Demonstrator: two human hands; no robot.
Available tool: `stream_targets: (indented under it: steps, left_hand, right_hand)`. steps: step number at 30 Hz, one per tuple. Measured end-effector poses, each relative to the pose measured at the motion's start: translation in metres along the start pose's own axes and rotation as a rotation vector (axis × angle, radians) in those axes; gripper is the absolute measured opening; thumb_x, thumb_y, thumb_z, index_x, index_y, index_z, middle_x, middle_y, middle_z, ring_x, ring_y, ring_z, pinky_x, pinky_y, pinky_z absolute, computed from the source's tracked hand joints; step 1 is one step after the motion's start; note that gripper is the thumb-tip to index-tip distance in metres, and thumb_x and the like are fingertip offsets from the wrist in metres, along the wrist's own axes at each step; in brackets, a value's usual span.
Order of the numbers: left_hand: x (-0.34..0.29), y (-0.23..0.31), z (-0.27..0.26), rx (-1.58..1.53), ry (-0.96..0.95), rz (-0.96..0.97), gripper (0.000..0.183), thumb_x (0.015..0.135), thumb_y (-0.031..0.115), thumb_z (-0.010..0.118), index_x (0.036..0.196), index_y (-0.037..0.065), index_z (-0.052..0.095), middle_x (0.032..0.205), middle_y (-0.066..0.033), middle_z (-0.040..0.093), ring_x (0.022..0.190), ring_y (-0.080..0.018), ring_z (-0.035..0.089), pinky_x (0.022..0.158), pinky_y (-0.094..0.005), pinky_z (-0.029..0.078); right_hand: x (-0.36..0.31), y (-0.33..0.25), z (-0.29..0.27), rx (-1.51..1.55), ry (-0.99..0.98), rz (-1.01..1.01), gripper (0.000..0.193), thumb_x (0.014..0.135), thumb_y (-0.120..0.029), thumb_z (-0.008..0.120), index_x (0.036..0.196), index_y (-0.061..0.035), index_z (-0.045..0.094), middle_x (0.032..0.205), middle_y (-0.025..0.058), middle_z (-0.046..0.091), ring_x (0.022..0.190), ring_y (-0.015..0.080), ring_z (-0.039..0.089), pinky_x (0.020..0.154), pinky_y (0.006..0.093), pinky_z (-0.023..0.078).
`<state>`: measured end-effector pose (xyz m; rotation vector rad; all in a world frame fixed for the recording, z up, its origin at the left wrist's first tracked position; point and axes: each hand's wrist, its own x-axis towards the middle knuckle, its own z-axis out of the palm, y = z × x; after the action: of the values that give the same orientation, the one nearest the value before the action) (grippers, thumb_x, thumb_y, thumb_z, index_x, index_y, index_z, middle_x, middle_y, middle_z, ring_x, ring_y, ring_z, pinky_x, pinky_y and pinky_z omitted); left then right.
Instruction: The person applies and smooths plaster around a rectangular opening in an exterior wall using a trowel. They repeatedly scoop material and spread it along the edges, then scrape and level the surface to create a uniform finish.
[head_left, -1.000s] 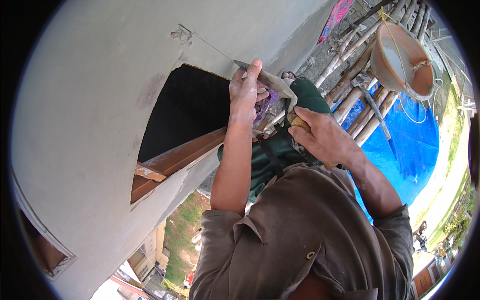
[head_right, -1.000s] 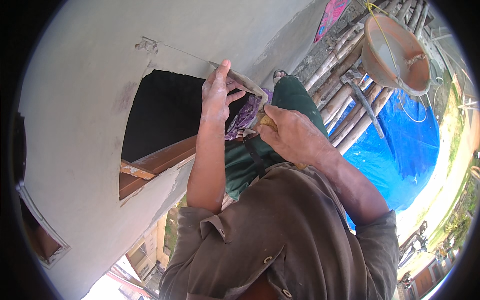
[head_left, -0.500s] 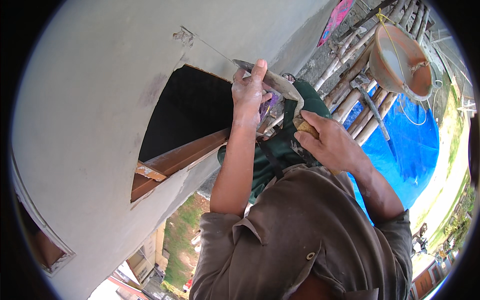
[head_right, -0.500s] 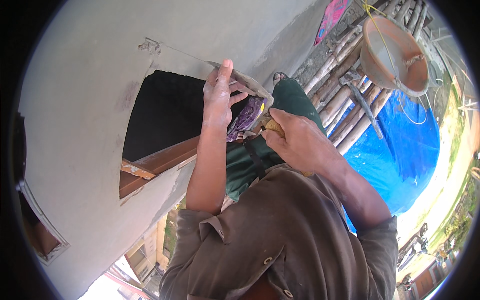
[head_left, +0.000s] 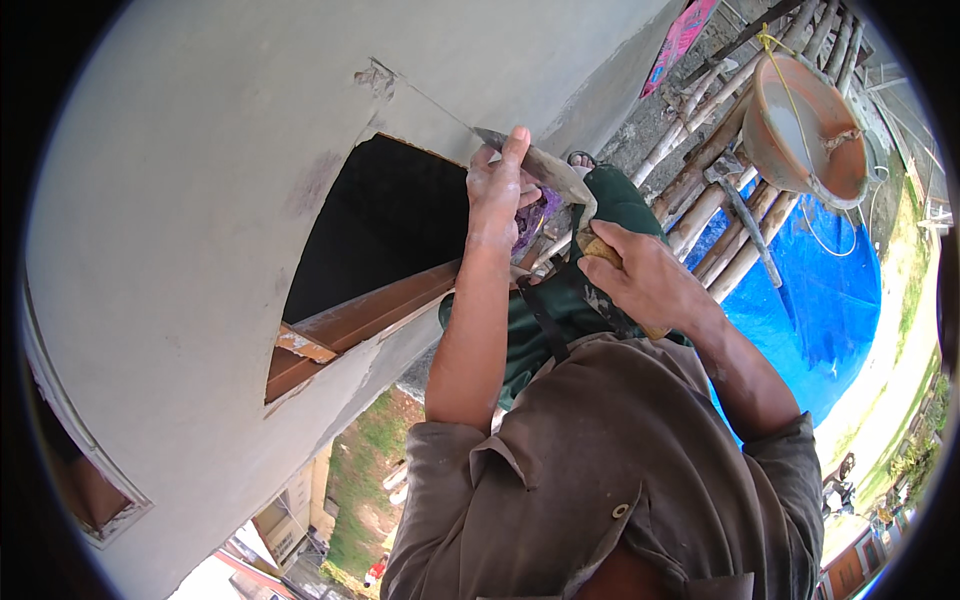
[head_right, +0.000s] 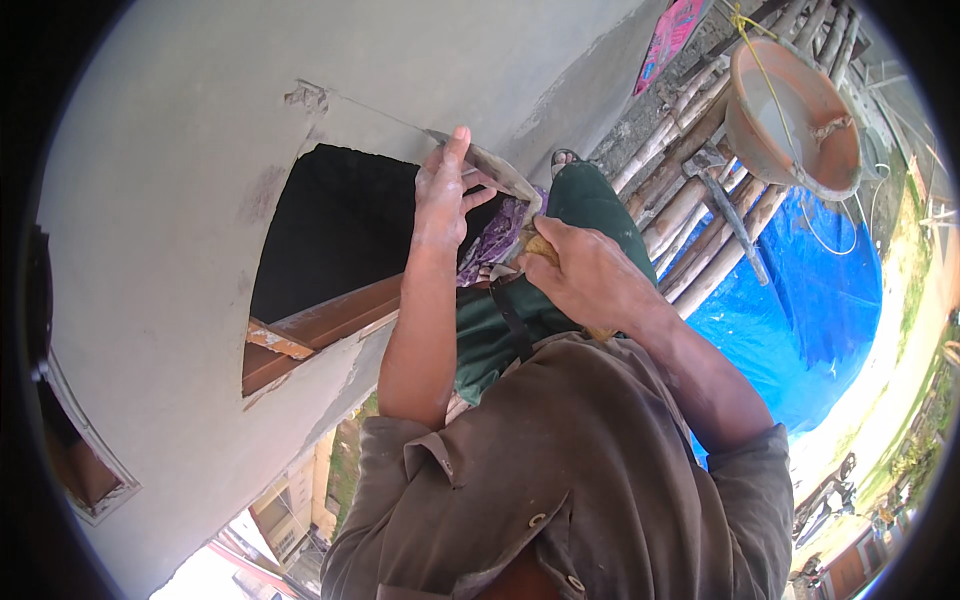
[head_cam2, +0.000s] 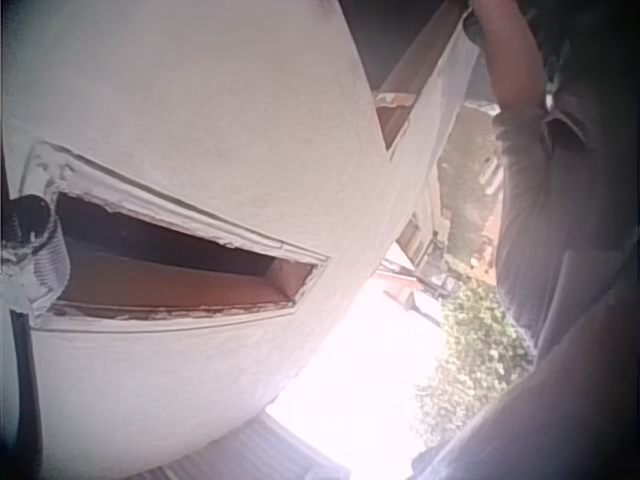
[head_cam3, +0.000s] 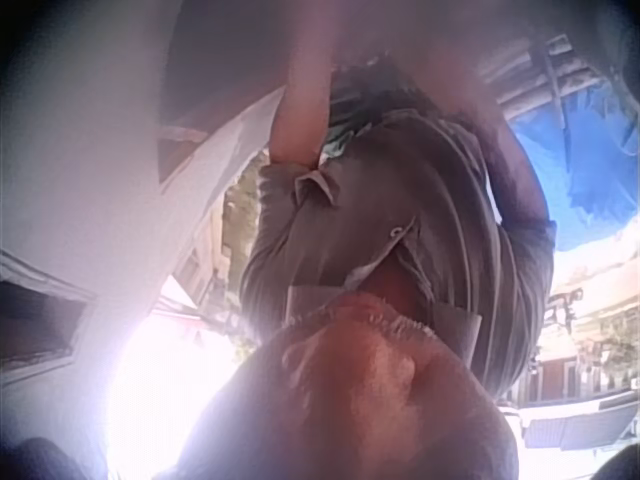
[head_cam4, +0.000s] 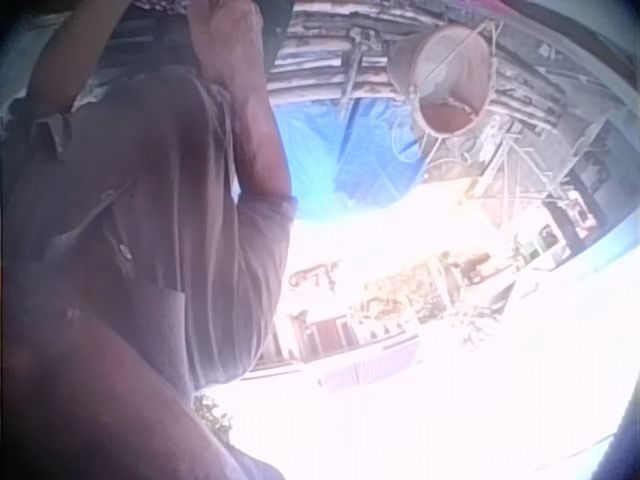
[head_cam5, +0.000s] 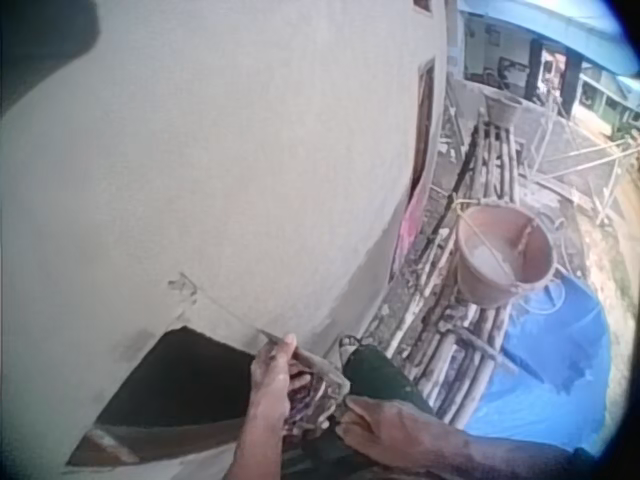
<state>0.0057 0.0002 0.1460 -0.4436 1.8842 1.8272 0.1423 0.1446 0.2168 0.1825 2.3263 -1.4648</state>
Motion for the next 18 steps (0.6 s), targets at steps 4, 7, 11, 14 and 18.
stream_targets:
  steps: [4, 7, 11, 14, 18]
  left_hand:
    - [-0.002, 0.005, -0.001, -0.003, 0.001, 0.016, 0.083, 0.077, 0.056, 0.072, 0.127, -0.004, 0.045, 0.100, -0.0116, 0.056, 0.080, -0.0206, 0.061, 0.072, -0.0390, 0.055]
    - [-0.006, 0.008, -0.001, -0.001, 0.007, 0.020, 0.081, 0.077, 0.056, 0.072, 0.126, -0.004, 0.046, 0.097, -0.0110, 0.057, 0.080, -0.0208, 0.061, 0.072, -0.0393, 0.055]
    - [-0.010, 0.012, 0.000, -0.006, 0.011, 0.025, 0.079, 0.078, 0.055, 0.072, 0.125, -0.004, 0.047, 0.094, -0.0101, 0.058, 0.079, -0.0208, 0.062, 0.073, -0.0400, 0.054]
    - [-0.010, 0.013, -0.001, -0.018, 0.005, 0.029, 0.079, 0.078, 0.054, 0.072, 0.124, -0.005, 0.047, 0.094, -0.0104, 0.057, 0.079, -0.0204, 0.061, 0.071, -0.0388, 0.055]
    - [-0.015, 0.019, 0.001, -0.022, 0.018, 0.052, 0.079, 0.078, 0.054, 0.072, 0.124, -0.006, 0.047, 0.095, -0.0109, 0.055, 0.077, -0.0201, 0.060, 0.068, -0.0364, 0.056]
  right_hand:
    - [-0.001, -0.002, 0.000, 0.017, 0.010, -0.025, 0.027, 0.090, -0.022, 0.057, 0.099, 0.0030, 0.053, 0.071, 0.0218, 0.053, 0.068, 0.0335, 0.052, 0.066, 0.0440, 0.042]
    - [-0.003, -0.003, 0.000, 0.018, 0.015, -0.033, 0.027, 0.091, -0.021, 0.058, 0.101, 0.0033, 0.052, 0.068, 0.0188, 0.050, 0.062, 0.0273, 0.049, 0.063, 0.0411, 0.041]
    - [-0.006, -0.006, -0.002, 0.004, 0.014, -0.049, 0.028, 0.091, -0.021, 0.058, 0.102, 0.0039, 0.052, 0.069, 0.0193, 0.051, 0.063, 0.0277, 0.050, 0.063, 0.0412, 0.042]
    - [-0.007, -0.009, -0.004, -0.001, 0.014, -0.059, 0.028, 0.090, -0.021, 0.058, 0.102, 0.0038, 0.052, 0.070, 0.0191, 0.052, 0.063, 0.0275, 0.051, 0.063, 0.0409, 0.042]
    - [-0.010, -0.009, -0.004, -0.006, 0.043, -0.080, 0.028, 0.090, -0.021, 0.058, 0.102, 0.0038, 0.053, 0.070, 0.0190, 0.052, 0.064, 0.0274, 0.051, 0.064, 0.0406, 0.043]
